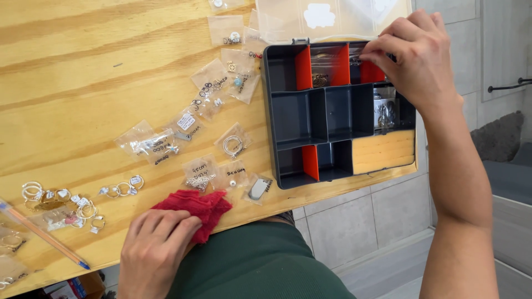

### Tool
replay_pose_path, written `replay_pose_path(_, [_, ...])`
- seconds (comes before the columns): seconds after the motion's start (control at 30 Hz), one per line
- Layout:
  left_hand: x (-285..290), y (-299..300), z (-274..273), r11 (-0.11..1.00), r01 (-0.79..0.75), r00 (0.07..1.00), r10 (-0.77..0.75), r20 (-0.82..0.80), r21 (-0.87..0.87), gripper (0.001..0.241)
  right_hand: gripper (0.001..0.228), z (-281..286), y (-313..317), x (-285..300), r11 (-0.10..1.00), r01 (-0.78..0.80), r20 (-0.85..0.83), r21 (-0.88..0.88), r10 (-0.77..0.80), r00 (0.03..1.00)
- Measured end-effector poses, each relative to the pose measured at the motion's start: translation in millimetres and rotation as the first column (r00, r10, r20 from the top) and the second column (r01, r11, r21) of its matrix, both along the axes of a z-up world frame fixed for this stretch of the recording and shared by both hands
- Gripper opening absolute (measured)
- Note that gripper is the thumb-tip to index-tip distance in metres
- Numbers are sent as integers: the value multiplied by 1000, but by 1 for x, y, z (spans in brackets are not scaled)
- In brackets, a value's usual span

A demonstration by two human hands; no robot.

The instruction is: Sorting various jewelry components and accessories from plastic bags into a multi-compartment organizer box, including occasional cleaning with a cloth.

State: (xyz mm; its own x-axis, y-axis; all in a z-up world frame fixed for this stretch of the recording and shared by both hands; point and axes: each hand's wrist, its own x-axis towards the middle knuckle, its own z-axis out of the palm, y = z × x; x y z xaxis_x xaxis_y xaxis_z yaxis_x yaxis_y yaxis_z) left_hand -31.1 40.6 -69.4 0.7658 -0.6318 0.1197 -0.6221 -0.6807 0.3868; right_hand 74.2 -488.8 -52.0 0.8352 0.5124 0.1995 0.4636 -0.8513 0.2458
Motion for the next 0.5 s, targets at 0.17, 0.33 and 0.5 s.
replay_pose_path(0.17, [4, -2, 8, 998, -56, 998, 56, 9, -9, 12, 20, -3, 7, 1, 1000, 9, 59, 3, -9, 998])
replay_pose_path(0.33, [5, 4, 5, 1000, -10, 1000, 10, -24, 12, 12, 21, -7, 5, 3, 999, -51, 121, 13, 49, 991])
replay_pose_path(0.5, [5, 9, 11, 1000, -11, 1000, 12, -12, 13, 7, 39, -13, -6, -2, 998, -44, 155, 53, 35, 987])
